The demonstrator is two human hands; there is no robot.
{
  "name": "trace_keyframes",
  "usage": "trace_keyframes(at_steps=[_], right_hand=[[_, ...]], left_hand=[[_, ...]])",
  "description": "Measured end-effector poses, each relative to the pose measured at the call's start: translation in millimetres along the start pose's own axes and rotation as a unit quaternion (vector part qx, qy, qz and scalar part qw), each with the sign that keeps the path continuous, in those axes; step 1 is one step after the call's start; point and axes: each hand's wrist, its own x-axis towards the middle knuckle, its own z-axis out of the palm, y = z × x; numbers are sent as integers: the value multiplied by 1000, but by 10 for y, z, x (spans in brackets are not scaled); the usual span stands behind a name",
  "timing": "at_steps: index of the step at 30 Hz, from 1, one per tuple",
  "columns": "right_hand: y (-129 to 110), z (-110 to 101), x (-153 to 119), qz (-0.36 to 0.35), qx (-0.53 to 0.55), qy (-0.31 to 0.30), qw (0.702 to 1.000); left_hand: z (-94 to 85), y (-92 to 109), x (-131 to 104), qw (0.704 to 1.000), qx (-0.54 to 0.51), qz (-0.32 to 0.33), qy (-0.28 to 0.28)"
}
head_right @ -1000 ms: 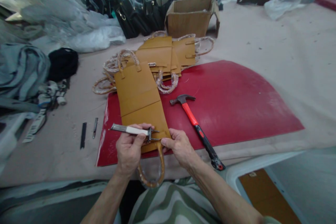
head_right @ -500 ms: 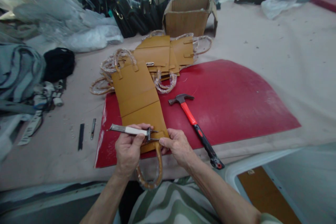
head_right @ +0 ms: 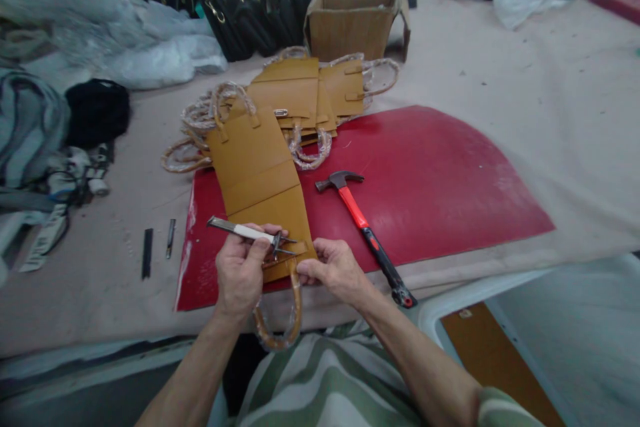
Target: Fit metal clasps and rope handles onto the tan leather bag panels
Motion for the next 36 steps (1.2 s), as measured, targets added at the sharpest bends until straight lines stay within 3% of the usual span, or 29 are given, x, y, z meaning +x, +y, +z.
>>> trace_keyframes(at_steps=[10,22,28,36], right_hand=[[57,41,-8,-20,99,-11,995],[109,71,52,-13,141,-12,990],[62,91,35,0,131,1,991],[75,109,40,0,130,-6,991]], left_hand=[[65,94,21,1000,2,-2,-2],[23,78,-9,997,47,54,-24],[11,37,-49,986,102,129,-24],[-98,-39,-64,943,212,250,-56]])
